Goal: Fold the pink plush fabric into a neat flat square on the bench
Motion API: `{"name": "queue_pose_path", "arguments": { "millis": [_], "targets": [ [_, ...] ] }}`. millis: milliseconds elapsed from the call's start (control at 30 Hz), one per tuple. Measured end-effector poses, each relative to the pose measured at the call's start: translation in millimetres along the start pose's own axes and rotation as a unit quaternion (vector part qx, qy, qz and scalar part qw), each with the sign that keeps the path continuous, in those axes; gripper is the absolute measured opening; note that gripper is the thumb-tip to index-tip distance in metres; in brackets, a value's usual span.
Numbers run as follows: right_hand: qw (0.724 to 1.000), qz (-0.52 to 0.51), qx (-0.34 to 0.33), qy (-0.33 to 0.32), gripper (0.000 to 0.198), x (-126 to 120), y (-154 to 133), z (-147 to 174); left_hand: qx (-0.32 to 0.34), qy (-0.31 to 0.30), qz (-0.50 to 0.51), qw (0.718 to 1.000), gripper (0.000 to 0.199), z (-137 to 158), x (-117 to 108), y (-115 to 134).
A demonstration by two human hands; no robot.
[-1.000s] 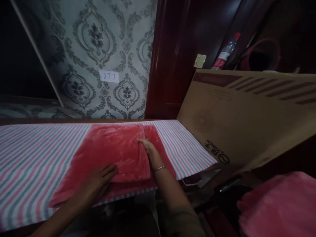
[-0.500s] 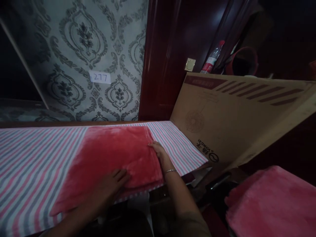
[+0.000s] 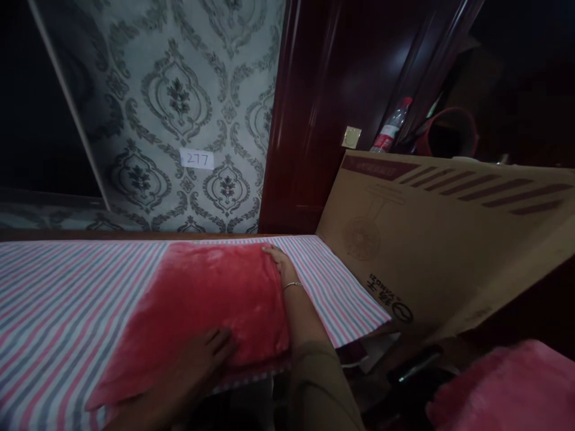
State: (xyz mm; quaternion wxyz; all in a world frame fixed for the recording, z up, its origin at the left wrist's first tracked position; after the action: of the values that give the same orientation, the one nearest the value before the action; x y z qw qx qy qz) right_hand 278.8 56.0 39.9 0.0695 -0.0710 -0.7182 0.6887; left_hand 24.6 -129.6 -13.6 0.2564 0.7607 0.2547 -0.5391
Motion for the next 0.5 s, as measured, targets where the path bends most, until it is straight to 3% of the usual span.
{"name": "queue_pose_path", "arguments": {
  "millis": [167, 267, 500],
  "targets": [
    [0.996, -0.003, -0.091, 0.009, 0.077, 9, -11, -14, -0.024, 0.071, -0.024, 0.997, 0.050, 5, 13, 2],
    [0.987, 0.021, -0.157, 0.026, 0.075, 7, -11, -16, -0.002, 0.103, -0.022, 0.994, 0.051, 9, 21, -1],
    [0.996, 0.032, -0.060, 0.066, 0.074, -23, 25, 6, 0.028, 0.143, 0.047, 0.988, 0.033, 9, -7, 1]
  ]
}}
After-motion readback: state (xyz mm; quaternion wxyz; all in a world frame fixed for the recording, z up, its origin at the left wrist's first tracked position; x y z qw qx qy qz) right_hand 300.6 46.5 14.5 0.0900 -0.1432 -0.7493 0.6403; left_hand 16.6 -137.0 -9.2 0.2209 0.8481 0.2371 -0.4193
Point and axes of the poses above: each hand's wrist, its own z-axis away from the middle knuckle, its own x-axis out of the palm, y = z × x, the point moved 3 cm from there along -z, towards the middle knuckle, and after that the axes turned 11 degrees about -x, right-handed, at the moved point
